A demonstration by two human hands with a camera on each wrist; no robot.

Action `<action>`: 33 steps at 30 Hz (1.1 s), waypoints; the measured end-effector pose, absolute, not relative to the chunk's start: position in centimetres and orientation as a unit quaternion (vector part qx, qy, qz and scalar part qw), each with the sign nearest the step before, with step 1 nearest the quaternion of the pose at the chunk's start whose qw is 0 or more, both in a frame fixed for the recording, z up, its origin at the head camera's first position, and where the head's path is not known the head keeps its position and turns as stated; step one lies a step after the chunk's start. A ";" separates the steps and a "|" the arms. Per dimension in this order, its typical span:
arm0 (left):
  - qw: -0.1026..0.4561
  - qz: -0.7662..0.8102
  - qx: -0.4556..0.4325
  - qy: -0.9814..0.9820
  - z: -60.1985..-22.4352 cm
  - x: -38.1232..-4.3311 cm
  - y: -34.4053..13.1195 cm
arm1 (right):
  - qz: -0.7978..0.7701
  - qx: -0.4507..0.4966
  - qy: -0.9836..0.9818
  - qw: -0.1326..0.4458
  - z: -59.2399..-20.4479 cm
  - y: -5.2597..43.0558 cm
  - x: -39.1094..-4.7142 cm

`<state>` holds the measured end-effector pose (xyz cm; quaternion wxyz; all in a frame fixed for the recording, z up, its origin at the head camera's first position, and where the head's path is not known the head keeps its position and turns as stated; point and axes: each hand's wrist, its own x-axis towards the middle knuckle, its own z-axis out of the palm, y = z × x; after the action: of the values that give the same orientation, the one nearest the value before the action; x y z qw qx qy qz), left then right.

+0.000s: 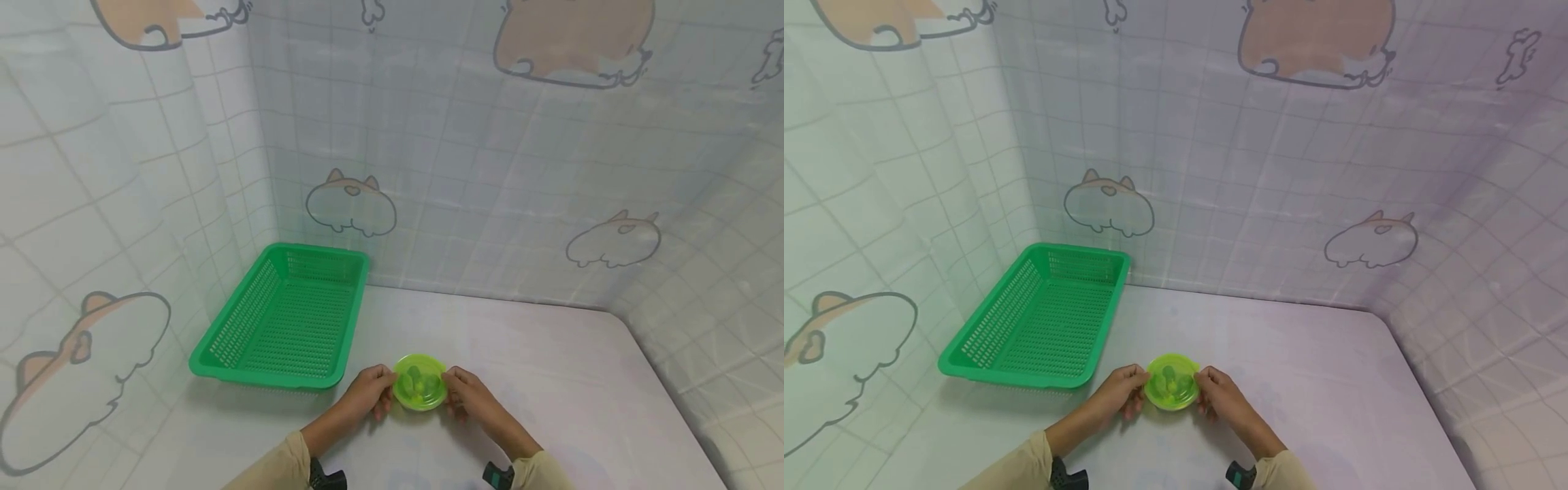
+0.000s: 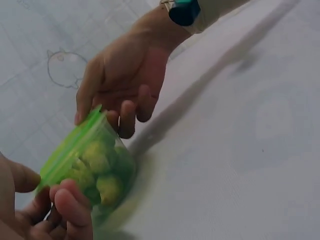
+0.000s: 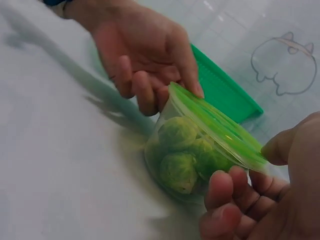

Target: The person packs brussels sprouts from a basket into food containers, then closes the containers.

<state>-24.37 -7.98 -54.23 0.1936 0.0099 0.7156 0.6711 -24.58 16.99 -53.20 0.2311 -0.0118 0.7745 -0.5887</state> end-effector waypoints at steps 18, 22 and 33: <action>0.207 0.688 0.042 0.694 -55.3 -24.4 -8.3 | -0.637 -0.064 0.727 0.247 -54.3 17.2 -24.1; 0.204 0.684 0.052 0.698 -55.7 -24.4 -8.2 | -0.626 -0.073 0.738 0.240 -54.8 17.2 -24.1; 0.198 0.681 0.069 0.701 -56.0 -24.3 -8.1 | -0.614 -0.061 0.761 0.201 -55.5 16.8 -24.1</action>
<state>-24.34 -8.07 -56.02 0.1978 0.0693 0.7013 0.6813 -24.06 16.82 -55.46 0.2012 -0.0605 0.7612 -0.6135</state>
